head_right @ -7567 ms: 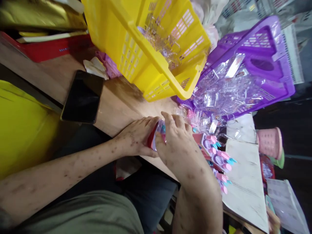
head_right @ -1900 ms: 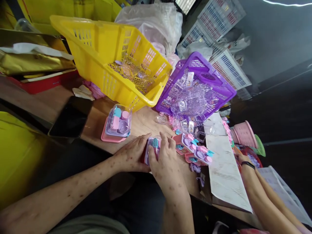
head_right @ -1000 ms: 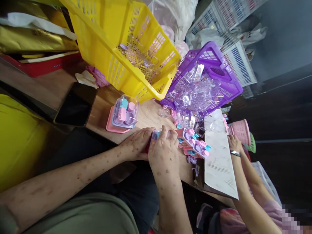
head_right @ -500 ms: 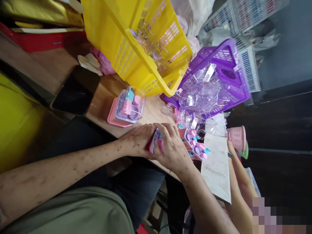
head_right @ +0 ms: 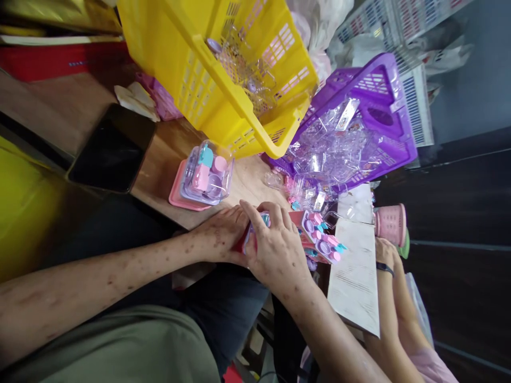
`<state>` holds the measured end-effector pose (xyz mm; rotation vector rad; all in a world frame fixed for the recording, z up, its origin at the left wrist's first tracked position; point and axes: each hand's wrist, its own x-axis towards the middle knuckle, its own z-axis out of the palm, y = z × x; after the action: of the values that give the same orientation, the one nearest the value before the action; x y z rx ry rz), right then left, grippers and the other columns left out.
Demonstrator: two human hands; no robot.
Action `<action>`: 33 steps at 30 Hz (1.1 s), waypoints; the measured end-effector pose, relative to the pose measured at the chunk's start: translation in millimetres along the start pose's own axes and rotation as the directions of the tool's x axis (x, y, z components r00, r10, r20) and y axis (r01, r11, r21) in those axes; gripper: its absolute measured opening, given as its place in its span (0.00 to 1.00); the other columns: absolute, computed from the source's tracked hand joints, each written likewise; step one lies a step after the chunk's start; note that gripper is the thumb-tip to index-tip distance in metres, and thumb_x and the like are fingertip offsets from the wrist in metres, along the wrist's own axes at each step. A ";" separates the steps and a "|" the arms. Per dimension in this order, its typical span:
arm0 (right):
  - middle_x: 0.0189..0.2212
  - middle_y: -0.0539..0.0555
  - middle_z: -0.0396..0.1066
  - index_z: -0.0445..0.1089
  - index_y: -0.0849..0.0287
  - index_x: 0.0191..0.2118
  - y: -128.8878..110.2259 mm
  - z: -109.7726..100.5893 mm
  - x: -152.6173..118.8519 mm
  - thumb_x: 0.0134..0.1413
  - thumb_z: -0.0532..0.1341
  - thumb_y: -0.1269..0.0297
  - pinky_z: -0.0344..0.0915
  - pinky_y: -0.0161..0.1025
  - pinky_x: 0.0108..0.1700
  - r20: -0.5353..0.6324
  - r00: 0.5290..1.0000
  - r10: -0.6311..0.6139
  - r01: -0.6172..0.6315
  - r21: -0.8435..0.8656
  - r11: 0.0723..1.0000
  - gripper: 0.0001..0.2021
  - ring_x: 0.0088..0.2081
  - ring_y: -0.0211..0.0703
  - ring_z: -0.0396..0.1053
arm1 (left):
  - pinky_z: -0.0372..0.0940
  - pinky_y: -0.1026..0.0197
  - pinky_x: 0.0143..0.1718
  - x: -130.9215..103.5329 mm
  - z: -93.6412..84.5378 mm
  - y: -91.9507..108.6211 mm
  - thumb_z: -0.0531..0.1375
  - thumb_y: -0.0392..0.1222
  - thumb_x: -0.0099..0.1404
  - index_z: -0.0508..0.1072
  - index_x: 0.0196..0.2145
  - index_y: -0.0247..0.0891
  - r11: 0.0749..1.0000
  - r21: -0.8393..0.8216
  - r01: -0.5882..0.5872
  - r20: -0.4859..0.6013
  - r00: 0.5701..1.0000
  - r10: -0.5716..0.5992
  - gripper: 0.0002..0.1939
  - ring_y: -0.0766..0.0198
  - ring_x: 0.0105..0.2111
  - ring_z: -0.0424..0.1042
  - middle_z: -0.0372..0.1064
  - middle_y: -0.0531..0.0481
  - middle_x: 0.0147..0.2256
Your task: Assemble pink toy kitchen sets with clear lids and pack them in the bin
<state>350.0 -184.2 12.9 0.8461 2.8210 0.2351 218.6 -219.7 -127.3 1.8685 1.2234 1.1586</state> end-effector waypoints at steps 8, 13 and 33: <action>0.61 0.67 0.65 0.58 0.56 0.77 8.8 -1.5 -4.9 0.76 0.53 0.68 0.72 0.67 0.65 0.009 1.000 -0.001 0.000 0.094 0.996 0.28 0.62 0.65 0.69 | 0.63 0.30 0.73 -8.4 -9.9 -10.4 0.81 0.66 0.50 0.55 0.73 0.32 0.993 -0.087 -0.073 0.042 0.996 0.077 0.66 0.28 0.74 0.64 0.62 0.21 0.72; 0.64 0.67 0.65 0.54 0.55 0.79 20.6 2.5 -8.5 0.81 0.49 0.65 0.68 0.66 0.70 0.011 0.999 -0.036 0.033 0.196 0.980 0.27 0.67 0.62 0.67 | 0.56 0.32 0.78 -25.5 -12.6 -6.1 0.84 0.55 0.50 0.45 0.77 0.36 1.000 -0.014 -0.022 0.014 1.000 0.022 0.72 0.31 0.80 0.52 0.50 0.22 0.78; 0.72 0.63 0.69 0.59 0.46 0.74 8.8 65.1 -52.3 0.75 0.58 0.42 0.82 0.58 0.55 0.304 0.725 0.618 -0.370 0.929 -0.022 0.30 0.65 0.62 0.76 | 0.67 0.33 0.71 -21.5 -16.0 -0.1 0.79 0.60 0.60 0.58 0.71 0.41 0.997 -0.058 0.049 -0.117 0.992 -0.055 0.53 0.36 0.70 0.69 0.67 0.33 0.68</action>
<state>412.0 -199.7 -41.5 2.1822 2.2865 -1.7568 200.0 -239.1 -127.7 1.7385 1.2842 1.2776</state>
